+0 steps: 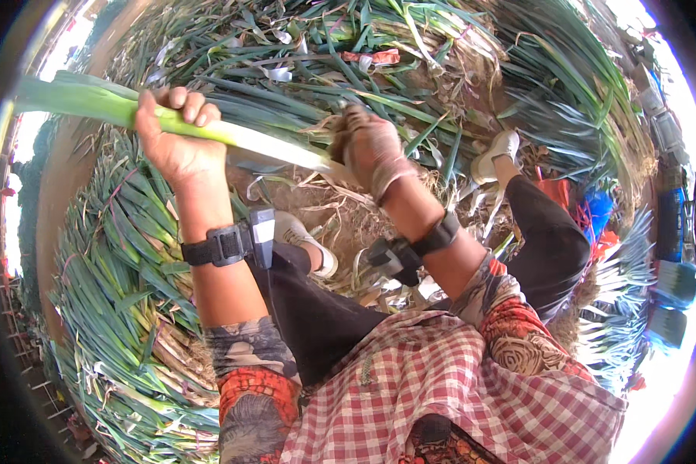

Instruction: The person picks up a leek by hand, peels away the outer layers, and places it onto a pile. They then pick up another leek, peel the outer layers, and place it onto the pile.

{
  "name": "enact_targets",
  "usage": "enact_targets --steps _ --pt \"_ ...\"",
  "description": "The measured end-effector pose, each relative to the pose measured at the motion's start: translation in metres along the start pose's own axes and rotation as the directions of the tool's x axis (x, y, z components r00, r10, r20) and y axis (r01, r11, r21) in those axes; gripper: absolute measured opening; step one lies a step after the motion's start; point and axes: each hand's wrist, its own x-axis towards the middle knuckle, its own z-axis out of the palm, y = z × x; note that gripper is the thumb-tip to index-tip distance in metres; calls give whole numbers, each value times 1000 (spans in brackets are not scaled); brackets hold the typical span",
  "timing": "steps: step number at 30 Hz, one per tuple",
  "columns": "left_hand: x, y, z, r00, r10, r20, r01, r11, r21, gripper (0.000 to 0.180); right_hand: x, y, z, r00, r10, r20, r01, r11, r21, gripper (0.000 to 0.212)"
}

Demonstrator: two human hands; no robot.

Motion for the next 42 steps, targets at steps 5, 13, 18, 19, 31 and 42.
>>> enact_targets --steps 5,13,18,19,31,42 --pt "0 21 -17 983 146 -107 -130 981 141 25 -26 -39 -65 904 404 -139 -328 864 382 24" --pt "12 47 -41 998 53 45 -49 994 -93 39 -56 -9 -247 920 -72 -384 -349 293 -890 32" --pt "12 34 -31 995 14 100 0 990 -139 48 -71 -75 -74 917 -398 17 304 671 -677 29" --pt "13 33 -33 978 -16 208 53 984 -173 50 -77 -76 -47 870 -469 154 460 658 -596 26" --pt "17 17 -24 913 -56 -405 121 983 136 25 -69 -36 2 808 -477 345 415 45 -909 26" --pt "0 24 -12 949 -13 314 87 970 -225 15 -39 -36 -1 978 199 58 -119 768 -629 47"
